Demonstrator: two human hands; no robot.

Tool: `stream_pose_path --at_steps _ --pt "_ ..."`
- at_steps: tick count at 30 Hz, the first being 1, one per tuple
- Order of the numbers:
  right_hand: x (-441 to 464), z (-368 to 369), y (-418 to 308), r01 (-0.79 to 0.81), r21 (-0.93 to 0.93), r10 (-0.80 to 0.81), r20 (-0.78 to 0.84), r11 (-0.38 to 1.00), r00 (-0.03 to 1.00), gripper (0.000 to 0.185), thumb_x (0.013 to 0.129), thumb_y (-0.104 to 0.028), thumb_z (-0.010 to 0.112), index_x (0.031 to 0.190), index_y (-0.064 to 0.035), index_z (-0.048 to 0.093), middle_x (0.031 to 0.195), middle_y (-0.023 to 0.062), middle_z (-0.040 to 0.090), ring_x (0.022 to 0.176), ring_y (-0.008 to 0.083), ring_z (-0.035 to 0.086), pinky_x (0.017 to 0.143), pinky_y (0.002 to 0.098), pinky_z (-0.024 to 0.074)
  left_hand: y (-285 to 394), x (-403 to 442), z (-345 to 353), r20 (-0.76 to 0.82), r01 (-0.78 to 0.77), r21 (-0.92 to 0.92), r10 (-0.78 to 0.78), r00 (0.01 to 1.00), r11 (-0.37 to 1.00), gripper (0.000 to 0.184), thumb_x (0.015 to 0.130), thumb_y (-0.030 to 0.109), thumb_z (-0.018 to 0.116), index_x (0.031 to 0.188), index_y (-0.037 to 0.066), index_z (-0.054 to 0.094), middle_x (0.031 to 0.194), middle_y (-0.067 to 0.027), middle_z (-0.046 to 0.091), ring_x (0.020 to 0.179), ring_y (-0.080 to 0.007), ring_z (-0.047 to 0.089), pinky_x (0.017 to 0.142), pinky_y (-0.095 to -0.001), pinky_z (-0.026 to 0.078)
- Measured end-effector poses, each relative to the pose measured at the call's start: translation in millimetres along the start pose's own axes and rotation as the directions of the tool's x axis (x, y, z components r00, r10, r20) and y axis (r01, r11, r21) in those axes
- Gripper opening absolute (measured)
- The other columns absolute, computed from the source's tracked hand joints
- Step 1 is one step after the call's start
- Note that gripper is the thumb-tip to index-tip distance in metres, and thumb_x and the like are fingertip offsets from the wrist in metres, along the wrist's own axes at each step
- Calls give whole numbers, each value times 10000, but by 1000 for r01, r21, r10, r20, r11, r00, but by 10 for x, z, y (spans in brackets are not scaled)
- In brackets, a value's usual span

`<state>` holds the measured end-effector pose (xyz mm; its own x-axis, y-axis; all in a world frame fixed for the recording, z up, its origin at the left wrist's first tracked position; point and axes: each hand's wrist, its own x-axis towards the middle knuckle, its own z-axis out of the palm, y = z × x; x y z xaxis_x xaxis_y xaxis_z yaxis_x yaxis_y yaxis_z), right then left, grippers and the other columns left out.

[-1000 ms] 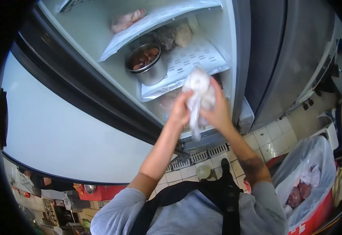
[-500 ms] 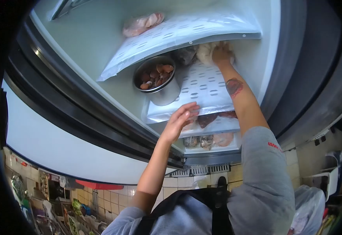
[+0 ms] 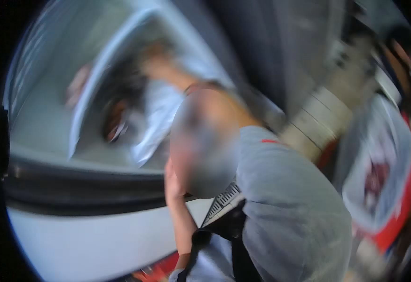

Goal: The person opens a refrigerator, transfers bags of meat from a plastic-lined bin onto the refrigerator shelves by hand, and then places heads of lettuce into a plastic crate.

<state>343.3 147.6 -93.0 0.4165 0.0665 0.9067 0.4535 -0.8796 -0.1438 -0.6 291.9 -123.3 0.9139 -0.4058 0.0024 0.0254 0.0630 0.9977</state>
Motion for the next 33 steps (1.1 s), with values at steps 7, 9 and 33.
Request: stream_pose_path --at_steps 7,9,33 --pt "-2338 -3458 -460 -326 538 291 151 777 945 289 739 -58 646 1028 -62 668 1178 160 583 1087 293 572 937 375 455 -975 -659 -231 137 308 2 -305 942 951 564 908 409 564 1337 68 429 1308 -114 502 1127 -257 533 900 -396 417" --pt "-3094 -4336 -267 -601 255 574 178 758 799 214 758 -18 630 957 -71 689 1045 83 638 978 212 610 813 304 510 -1185 -887 -340 104 408 67 -413 905 911 547 910 410 562 1331 83 439 1291 -108 519 1096 -250 552 874 -393 424" --pt "-7265 -7718 785 -247 -885 731 465 395 -500 407 657 -284 703 1028 -116 679 987 151 675 938 313 654 805 423 528 -1328 -739 2706 343 481 339 -582 737 809 449 929 294 546 1308 72 454 1262 -115 537 1108 -233 556 909 -348 437"
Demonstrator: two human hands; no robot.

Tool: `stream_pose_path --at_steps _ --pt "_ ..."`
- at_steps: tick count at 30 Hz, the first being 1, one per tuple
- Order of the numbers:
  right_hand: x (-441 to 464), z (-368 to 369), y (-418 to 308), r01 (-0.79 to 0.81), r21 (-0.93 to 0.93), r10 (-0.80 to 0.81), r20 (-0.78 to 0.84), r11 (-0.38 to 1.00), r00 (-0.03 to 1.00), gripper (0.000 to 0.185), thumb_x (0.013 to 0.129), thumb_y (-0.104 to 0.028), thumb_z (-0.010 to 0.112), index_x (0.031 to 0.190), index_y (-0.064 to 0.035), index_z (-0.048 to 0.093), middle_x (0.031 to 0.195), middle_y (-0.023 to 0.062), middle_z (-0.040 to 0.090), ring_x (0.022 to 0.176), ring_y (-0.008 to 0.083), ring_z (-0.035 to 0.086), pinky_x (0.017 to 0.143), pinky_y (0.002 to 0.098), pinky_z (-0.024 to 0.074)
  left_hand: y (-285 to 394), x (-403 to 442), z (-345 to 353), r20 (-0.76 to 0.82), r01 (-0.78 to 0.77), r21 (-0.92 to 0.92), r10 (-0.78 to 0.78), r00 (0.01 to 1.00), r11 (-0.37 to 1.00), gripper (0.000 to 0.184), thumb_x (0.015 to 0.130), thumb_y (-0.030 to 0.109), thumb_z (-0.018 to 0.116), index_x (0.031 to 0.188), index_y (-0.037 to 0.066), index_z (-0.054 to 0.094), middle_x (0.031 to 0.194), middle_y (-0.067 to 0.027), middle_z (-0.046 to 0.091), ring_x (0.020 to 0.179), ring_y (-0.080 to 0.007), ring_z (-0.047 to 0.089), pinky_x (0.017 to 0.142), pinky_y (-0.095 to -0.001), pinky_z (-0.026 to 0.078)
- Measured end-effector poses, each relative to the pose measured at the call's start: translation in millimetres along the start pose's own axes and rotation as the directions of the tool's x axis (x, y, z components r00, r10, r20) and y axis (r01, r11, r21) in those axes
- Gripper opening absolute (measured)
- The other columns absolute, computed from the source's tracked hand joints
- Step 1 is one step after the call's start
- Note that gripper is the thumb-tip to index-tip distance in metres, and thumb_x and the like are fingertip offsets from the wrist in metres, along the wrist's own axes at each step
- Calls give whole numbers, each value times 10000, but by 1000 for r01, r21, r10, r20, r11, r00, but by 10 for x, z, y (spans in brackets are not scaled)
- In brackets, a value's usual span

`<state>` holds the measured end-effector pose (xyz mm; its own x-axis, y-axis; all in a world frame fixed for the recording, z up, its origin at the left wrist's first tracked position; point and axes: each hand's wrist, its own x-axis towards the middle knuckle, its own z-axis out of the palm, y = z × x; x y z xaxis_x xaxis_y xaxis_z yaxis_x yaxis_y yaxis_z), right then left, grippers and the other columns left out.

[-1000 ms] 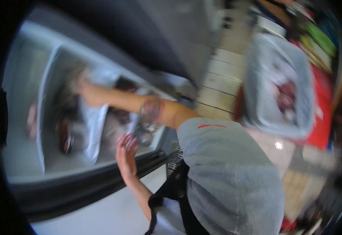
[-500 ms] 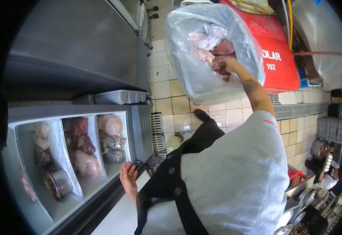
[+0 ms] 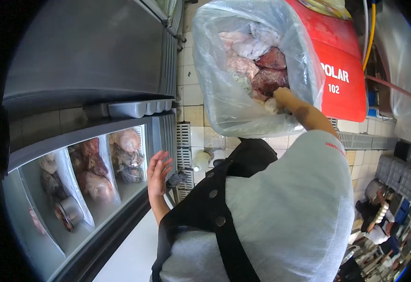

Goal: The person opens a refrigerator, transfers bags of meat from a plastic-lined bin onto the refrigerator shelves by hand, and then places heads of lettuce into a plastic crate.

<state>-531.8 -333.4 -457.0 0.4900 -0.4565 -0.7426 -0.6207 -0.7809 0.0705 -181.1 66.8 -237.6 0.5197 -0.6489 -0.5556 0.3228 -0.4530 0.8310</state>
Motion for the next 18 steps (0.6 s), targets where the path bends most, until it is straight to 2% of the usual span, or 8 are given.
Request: stream_pose_path --at_steps 4,7,10,12,13,14,16,18 --pt "-598 -603 -85 -123 97 126 -24 988 992 411 638 -243 719 1027 -112 696 953 152 686 903 320 663 829 416 523 -56 5 1 37 20 -32 -18 999 999 418 929 270 547 1290 71 477 1240 -100 554 1085 -209 567 888 -323 450" --pt "-1072 -1153 -97 -187 291 266 -259 938 928 425 625 -270 717 1006 -85 687 894 185 678 878 349 653 767 434 523 -39 61 91 73 19 -63 -14 997 998 396 930 249 548 1275 63 491 1220 -90 568 1070 -184 567 881 -299 445" --pt "-1636 -1712 -354 -2 420 261 -560 907 786 425 645 -261 733 1017 -64 675 858 211 664 842 368 646 719 436 513 7 113 312 201 -8 -93 26 979 996 428 928 294 551 1279 59 486 1221 -103 571 1092 -198 561 915 -316 436" --pt "-2094 -2179 -833 116 538 303 -626 835 718 357 666 -199 699 1005 -90 685 832 230 649 778 378 643 699 452 499 137 96 616 326 4 -172 53 944 985 482 933 327 537 1301 30 450 1236 -139 563 1132 -225 547 968 -338 424" --pt "-2183 -2281 -1057 189 511 295 -717 838 631 325 683 -179 690 990 -74 680 811 230 644 760 382 640 697 447 497 134 113 747 435 4 -261 114 893 965 518 936 336 530 1326 18 411 1247 -156 552 1137 -235 543 978 -351 423" --pt "-2223 -2381 -1326 280 471 272 -801 837 533 293 701 -159 682 976 -58 675 790 230 639 743 387 638 695 443 494 145 126 857 517 89 -351 114 848 932 547 938 345 528 1358 36 363 1260 -166 541 1144 -244 532 982 -367 422" --pt "-2272 -2527 -1953 444 346 188 -913 827 362 232 701 -92 675 922 -23 656 789 219 640 749 384 635 676 425 495 43 215 999 605 322 -608 162 779 726 637 919 421 540 1396 69 306 1282 -168 526 1155 -254 513 1005 -408 390" --pt "-2268 -2557 -2595 659 185 76 -979 729 192 195 653 -24 669 843 -14 628 773 196 630 744 369 633 648 413 491 404 109 946 451 345 -770 76 889 536 688 873 500 573 1369 72 364 1284 -160 528 1178 -281 499 1025 -433 364"
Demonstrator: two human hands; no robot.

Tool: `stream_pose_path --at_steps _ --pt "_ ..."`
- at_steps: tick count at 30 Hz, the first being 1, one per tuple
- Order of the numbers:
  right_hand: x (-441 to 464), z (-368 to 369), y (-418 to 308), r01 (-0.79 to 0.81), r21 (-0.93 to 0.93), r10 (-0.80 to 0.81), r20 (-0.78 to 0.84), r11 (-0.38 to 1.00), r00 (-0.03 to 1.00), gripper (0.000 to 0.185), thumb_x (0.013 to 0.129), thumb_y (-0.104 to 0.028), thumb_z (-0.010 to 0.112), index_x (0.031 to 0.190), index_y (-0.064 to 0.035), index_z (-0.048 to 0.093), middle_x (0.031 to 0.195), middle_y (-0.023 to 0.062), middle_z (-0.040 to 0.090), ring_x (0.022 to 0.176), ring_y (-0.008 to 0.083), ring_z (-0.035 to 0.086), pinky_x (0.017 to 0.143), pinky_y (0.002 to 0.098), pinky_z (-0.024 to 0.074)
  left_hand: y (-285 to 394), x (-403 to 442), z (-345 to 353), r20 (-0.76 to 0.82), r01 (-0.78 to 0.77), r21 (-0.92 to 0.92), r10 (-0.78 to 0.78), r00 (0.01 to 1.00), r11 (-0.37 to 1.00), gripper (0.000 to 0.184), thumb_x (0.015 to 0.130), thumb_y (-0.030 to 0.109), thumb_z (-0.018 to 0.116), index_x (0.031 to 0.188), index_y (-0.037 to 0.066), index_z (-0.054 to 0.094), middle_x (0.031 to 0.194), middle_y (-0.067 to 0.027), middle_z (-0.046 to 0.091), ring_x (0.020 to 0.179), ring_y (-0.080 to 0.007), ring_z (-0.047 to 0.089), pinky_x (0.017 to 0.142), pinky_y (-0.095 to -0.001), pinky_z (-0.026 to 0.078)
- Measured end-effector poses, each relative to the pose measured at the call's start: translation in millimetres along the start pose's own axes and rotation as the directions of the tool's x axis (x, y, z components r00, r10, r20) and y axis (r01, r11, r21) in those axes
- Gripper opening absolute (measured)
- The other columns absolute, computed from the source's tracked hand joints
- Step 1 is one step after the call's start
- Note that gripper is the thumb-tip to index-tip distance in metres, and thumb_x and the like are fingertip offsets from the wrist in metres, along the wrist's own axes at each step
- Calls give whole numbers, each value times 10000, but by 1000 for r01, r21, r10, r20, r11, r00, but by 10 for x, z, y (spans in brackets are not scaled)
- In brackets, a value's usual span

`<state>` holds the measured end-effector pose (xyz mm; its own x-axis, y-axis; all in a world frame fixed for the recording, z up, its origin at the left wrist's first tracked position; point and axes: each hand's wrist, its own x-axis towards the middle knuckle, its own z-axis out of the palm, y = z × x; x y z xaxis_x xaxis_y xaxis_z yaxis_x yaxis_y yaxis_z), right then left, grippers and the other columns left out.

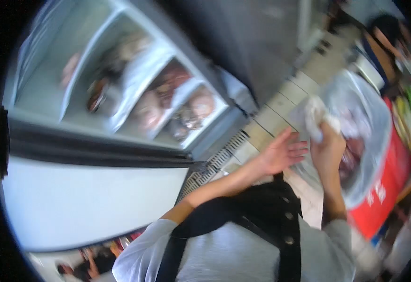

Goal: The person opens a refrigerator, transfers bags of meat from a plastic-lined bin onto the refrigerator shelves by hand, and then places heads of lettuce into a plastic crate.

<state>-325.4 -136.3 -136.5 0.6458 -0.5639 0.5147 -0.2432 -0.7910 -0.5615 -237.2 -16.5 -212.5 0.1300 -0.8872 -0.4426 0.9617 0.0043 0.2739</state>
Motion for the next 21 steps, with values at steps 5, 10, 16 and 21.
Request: stream_pose_path --at_steps 5,10,16,21 --pt "-402 953 -890 535 278 -583 129 798 802 197 566 -7 666 721 -74 565 675 80 532 684 308 563 647 378 433 850 -968 -330 37 -385 -359 426 904 850 624 823 470 648 1273 74 476 1225 -156 560 1150 -323 521 1028 -486 369" --pt "-395 1495 -1679 477 568 -669 187 671 720 313 574 -102 745 842 -96 582 865 79 501 857 268 524 747 358 400 1399 -1844 -1158 -148 -694 -168 678 720 700 444 809 181 647 1201 24 510 1130 -151 604 1058 -328 584 970 -487 449" --pt "229 2164 -2314 -107 870 -340 298 482 892 870 562 -182 855 1315 -72 433 1313 141 425 1238 266 399 990 358 359 2217 -2474 -1311 -114 -789 134 800 589 600 462 756 -17 583 1209 -30 491 1122 -179 598 1001 -318 615 906 -451 510" --pt "1076 3194 -2855 -218 967 -446 255 132 858 861 642 -73 805 1378 -6 363 1340 141 449 1220 235 448 1002 361 393 3312 -2654 -759 -3 -732 645 959 282 218 610 727 -59 554 1315 -49 391 1151 -163 571 1045 -258 588 887 -354 493"
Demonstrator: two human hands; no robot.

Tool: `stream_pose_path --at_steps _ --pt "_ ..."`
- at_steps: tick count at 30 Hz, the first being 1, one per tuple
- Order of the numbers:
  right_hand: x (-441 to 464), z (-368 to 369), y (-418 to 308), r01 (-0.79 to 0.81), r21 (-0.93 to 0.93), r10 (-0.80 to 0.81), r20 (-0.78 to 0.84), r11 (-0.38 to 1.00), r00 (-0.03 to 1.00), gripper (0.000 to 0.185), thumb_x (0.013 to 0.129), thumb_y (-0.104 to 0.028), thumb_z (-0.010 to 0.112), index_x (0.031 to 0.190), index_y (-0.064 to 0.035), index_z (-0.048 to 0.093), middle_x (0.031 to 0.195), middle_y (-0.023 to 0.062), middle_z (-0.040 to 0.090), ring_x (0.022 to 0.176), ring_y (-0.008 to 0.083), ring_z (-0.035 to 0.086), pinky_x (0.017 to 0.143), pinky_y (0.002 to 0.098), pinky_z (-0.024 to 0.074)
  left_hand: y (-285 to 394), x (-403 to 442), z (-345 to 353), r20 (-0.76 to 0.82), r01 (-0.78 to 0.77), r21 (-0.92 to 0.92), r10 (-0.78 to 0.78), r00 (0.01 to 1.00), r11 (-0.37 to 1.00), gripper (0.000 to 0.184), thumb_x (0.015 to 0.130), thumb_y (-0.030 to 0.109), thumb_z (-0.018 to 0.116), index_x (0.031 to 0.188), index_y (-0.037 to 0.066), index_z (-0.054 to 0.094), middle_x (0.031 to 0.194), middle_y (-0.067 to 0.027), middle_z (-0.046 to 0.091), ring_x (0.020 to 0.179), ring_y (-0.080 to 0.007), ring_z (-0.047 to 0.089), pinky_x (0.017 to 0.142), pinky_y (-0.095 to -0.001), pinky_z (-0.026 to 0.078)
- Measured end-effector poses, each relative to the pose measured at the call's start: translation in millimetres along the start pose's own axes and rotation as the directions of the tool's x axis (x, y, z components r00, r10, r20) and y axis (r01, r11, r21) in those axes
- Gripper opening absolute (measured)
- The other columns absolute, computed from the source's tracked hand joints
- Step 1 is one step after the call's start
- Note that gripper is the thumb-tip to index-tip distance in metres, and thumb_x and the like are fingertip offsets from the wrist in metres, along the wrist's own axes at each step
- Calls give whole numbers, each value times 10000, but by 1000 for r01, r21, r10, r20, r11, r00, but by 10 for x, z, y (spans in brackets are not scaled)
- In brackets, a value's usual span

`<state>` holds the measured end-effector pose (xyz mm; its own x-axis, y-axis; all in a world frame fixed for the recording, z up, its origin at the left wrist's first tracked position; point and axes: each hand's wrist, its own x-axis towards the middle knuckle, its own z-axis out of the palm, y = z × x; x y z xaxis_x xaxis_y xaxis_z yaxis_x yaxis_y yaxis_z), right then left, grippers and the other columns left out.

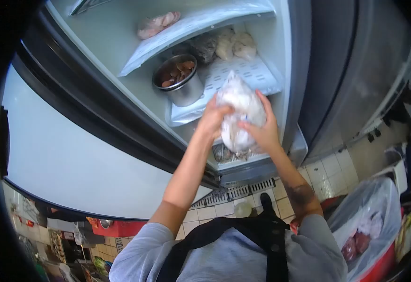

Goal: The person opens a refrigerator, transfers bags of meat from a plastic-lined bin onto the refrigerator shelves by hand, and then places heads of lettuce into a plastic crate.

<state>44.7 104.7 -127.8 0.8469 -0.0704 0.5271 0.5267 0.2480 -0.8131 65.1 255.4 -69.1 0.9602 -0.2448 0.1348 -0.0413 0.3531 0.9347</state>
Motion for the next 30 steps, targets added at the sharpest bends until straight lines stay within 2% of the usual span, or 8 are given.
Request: stream_pose_path --at_steps 3,8,12,16,19,25,27,30 --pt "910 188 102 -93 342 125 -74 935 989 723 688 -12 767 1325 5 427 1215 122 554 1074 223 565 921 327 463 241 864 -260 -12 -343 453 391 920 823 629 756 26 634 1330 -64 394 1215 -186 549 1066 -241 567 917 -313 451" --pt "2673 284 648 -118 347 149 -65 931 987 631 709 -28 762 1270 19 475 1193 133 560 1038 211 575 858 334 497 242 998 -529 -49 -409 664 582 812 626 602 809 155 642 1327 -53 415 1328 -224 488 1260 -298 449 1041 -350 339" --pt "3888 471 1479 8 -337 -82 -204 941 976 627 751 -146 735 1286 32 461 1246 208 526 1158 288 515 959 399 433 -231 529 -683 -144 -134 659 299 943 740 516 801 128 652 1281 9 501 1293 -163 537 1218 -266 485 1011 -351 366" --pt "4220 608 2116 54 -931 -110 15 360 994 631 758 -174 727 1289 36 457 1255 220 518 1180 302 495 978 407 412 -261 87 -624 -172 29 698 129 977 716 428 857 75 624 1269 28 517 1303 -93 518 1221 -217 468 1015 -363 369" --pt "4212 622 2197 99 -983 -25 97 157 995 636 762 -194 721 1291 38 455 1262 229 511 1196 313 481 993 413 396 -299 -22 -582 -248 65 547 87 965 834 397 849 77 627 1238 73 549 1307 -81 513 1206 -207 477 990 -356 380" --pt "4091 527 1922 133 -978 10 136 164 991 648 772 -235 709 1296 44 449 1276 247 498 1228 335 452 1022 425 365 -83 -167 -211 -149 5 604 106 983 797 394 852 15 607 1238 59 544 1333 -83 491 1245 -203 443 1020 -356 355" --pt "3999 579 1783 183 -956 -146 152 228 977 652 775 -248 705 1297 45 447 1281 253 494 1239 342 442 1032 430 355 -139 -251 -183 -122 7 629 91 988 777 391 849 7 607 1232 56 547 1330 -87 496 1241 -204 446 1013 -355 364" --pt "3510 636 1309 467 -855 -666 215 225 715 660 780 -269 699 1299 48 444 1288 262 488 1255 352 428 1047 436 339 -295 -431 -113 -109 -3 550 75 991 835 368 868 59 603 1232 59 552 1305 -94 514 1192 -211 484 999 -357 367"
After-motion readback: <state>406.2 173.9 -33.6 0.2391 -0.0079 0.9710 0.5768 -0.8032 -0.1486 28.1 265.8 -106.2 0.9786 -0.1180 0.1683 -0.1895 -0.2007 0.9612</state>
